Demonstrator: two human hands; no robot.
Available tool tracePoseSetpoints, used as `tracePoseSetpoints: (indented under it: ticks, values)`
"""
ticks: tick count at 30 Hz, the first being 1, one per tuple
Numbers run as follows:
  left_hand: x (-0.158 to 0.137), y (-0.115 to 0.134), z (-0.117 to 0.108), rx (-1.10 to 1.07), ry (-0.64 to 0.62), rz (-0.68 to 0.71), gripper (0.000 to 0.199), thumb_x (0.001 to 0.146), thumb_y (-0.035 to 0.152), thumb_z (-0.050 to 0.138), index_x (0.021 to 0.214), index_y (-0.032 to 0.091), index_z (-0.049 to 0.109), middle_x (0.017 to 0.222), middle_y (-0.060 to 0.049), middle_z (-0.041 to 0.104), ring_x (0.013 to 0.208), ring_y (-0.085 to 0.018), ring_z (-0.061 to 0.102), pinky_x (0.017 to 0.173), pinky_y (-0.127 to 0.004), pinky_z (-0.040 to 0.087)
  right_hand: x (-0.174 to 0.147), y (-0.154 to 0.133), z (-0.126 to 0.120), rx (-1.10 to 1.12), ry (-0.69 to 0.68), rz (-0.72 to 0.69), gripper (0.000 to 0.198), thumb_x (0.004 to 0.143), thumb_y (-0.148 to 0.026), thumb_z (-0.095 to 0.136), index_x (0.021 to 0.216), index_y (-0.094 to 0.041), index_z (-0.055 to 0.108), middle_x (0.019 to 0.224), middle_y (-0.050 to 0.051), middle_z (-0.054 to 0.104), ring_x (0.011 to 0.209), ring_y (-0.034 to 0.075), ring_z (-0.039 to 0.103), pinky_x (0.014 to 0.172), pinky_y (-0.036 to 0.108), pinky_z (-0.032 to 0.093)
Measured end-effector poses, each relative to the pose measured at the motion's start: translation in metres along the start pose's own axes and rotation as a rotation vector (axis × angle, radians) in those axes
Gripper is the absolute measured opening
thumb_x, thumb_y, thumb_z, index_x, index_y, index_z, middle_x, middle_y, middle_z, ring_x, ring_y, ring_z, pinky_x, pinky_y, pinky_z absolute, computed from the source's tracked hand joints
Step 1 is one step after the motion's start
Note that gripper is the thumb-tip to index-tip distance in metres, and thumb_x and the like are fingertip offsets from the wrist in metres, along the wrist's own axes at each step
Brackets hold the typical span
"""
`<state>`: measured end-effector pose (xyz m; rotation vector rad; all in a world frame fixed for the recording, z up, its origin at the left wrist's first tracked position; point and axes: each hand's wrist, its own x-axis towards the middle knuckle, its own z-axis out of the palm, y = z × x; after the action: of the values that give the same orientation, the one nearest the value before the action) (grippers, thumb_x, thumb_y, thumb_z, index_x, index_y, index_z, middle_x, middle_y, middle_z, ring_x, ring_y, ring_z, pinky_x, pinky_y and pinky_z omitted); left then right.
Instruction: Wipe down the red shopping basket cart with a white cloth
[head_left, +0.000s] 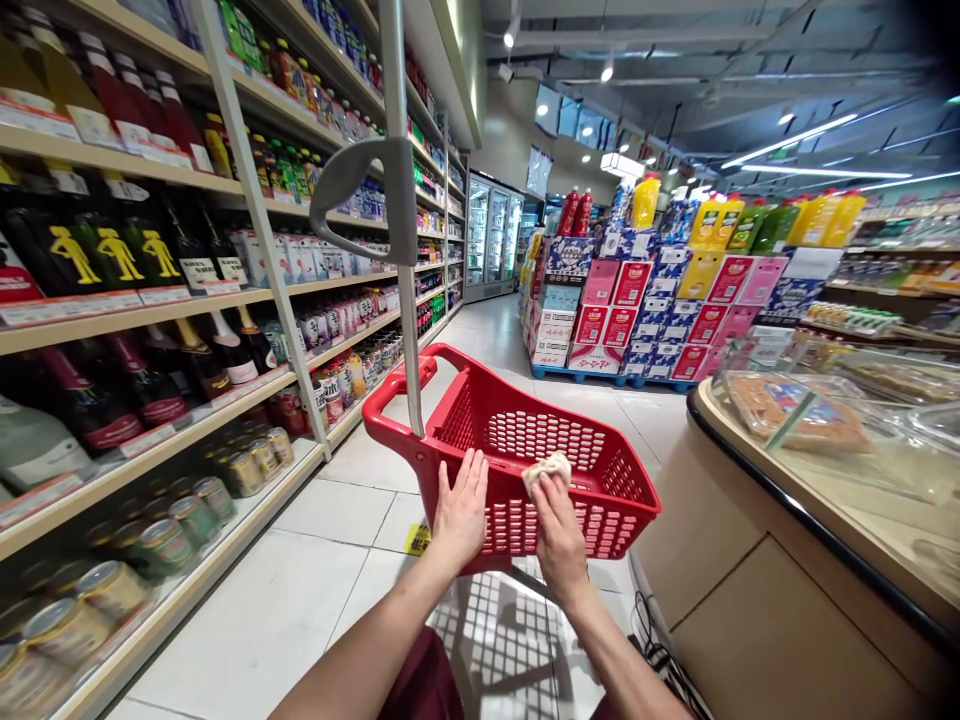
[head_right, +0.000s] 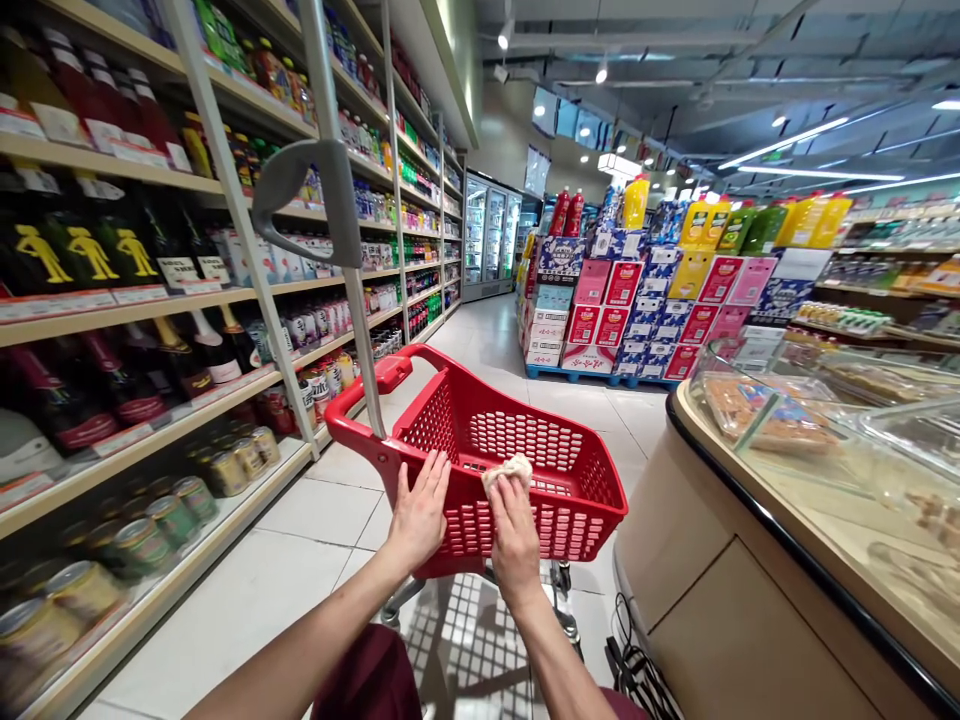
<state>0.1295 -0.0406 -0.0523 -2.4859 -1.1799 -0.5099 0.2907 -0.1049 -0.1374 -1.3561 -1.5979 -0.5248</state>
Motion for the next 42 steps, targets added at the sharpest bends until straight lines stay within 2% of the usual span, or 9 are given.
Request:
tracePoseSetpoints:
  ticks: [7, 12, 16, 21, 26, 29, 32, 35, 42]
  values:
    - [-0.001, -0.007, -0.009, 0.011, -0.023, 0.077, 0.069, 0.069, 0.012, 0.039, 0.136, 0.011, 0.023, 0.143, -0.008, 0.025, 0.134, -0.021, 0.007, 0.107, -0.052, 0.008, -0.008, -0.015, 0.008, 0.038, -0.090, -0.063, 0.066, 0.077, 0.005, 0.027, 0.135, -0.026, 0.028, 0.136, 0.003, 0.038, 0.128, 0.018, 0.029, 0.103, 0.041, 0.035]
    - [0.004, -0.023, -0.019, 0.053, 0.024, -0.104, 0.068, 0.067, 0.011, 0.039, 0.134, 0.009, 0.027, 0.143, -0.009, 0.025, 0.134, -0.023, 0.009, 0.107, -0.052, 0.009, 0.021, -0.018, 0.013, 0.082, -0.036, -0.059, 0.059, 0.081, -0.001, 0.030, 0.135, -0.025, 0.027, 0.138, 0.004, 0.035, 0.129, 0.021, 0.025, 0.105, 0.047, 0.029]
    - [0.000, -0.032, -0.021, 0.043, 0.007, -0.046, 0.066, 0.068, 0.011, 0.038, 0.133, 0.010, 0.029, 0.143, -0.008, 0.024, 0.134, -0.021, 0.011, 0.107, -0.051, 0.009, 0.004, -0.025, 0.030, 0.107, -0.134, -0.146, 0.063, 0.079, 0.003, 0.030, 0.134, -0.028, 0.027, 0.131, 0.002, 0.045, 0.125, 0.015, 0.033, 0.104, 0.037, 0.033]
    - [-0.006, -0.036, -0.022, 0.024, 0.049, 0.000, 0.063, 0.069, 0.013, 0.040, 0.132, 0.012, 0.033, 0.140, -0.009, 0.033, 0.133, -0.022, 0.017, 0.108, -0.051, 0.004, 0.043, -0.049, 0.025, 0.172, -0.010, -0.084, 0.061, 0.080, 0.001, 0.028, 0.136, -0.024, 0.024, 0.139, 0.006, 0.032, 0.129, 0.021, 0.025, 0.104, 0.046, 0.031]
    - [-0.002, -0.071, -0.037, 0.007, 0.234, -0.230, 0.057, 0.074, 0.012, 0.037, 0.130, 0.009, 0.034, 0.136, -0.012, 0.039, 0.130, -0.021, 0.026, 0.109, -0.047, 0.003, 0.038, -0.056, 0.040, 0.169, -0.135, -0.191, 0.059, 0.082, -0.001, 0.031, 0.135, -0.026, 0.027, 0.131, 0.005, 0.045, 0.125, 0.017, 0.034, 0.102, 0.039, 0.036]
    - [0.000, -0.094, -0.043, 0.022, 0.197, -0.287, 0.060, 0.070, 0.009, 0.039, 0.130, 0.009, 0.034, 0.138, -0.012, 0.035, 0.131, -0.022, 0.022, 0.107, -0.051, 0.003, 0.030, -0.062, 0.045, 0.170, -0.150, -0.192, 0.062, 0.080, 0.003, 0.029, 0.135, -0.026, 0.026, 0.131, 0.005, 0.045, 0.125, 0.016, 0.034, 0.101, 0.037, 0.038]
    - [0.001, -0.103, -0.042, 0.036, 0.129, -0.257, 0.060, 0.070, 0.008, 0.039, 0.129, 0.012, 0.036, 0.138, -0.010, 0.036, 0.131, -0.022, 0.022, 0.107, -0.053, 0.005, 0.064, -0.077, 0.043, 0.210, -0.060, -0.145, 0.061, 0.082, 0.001, 0.028, 0.137, -0.024, 0.022, 0.139, 0.007, 0.032, 0.129, 0.020, 0.026, 0.103, 0.044, 0.034]
    - [-0.001, -0.104, -0.037, 0.058, 0.145, -0.258, 0.060, 0.069, 0.006, 0.038, 0.129, 0.012, 0.035, 0.138, -0.011, 0.036, 0.131, -0.022, 0.022, 0.106, -0.054, 0.007, 0.094, -0.090, 0.053, 0.188, 0.018, -0.210, 0.054, 0.085, -0.004, 0.032, 0.136, -0.022, 0.026, 0.137, 0.008, 0.036, 0.130, 0.021, 0.022, 0.104, 0.047, 0.031]
    - [-0.007, -0.112, -0.038, 0.002, 0.179, -0.203, 0.058, 0.071, 0.001, 0.034, 0.127, 0.015, 0.038, 0.135, -0.008, 0.041, 0.130, -0.021, 0.026, 0.106, -0.052, 0.010, 0.073, -0.100, 0.063, 0.158, -0.106, -0.443, 0.039, 0.089, -0.012, 0.033, 0.125, -0.018, 0.045, 0.118, 0.009, 0.057, 0.124, 0.018, 0.036, 0.096, 0.035, 0.044]
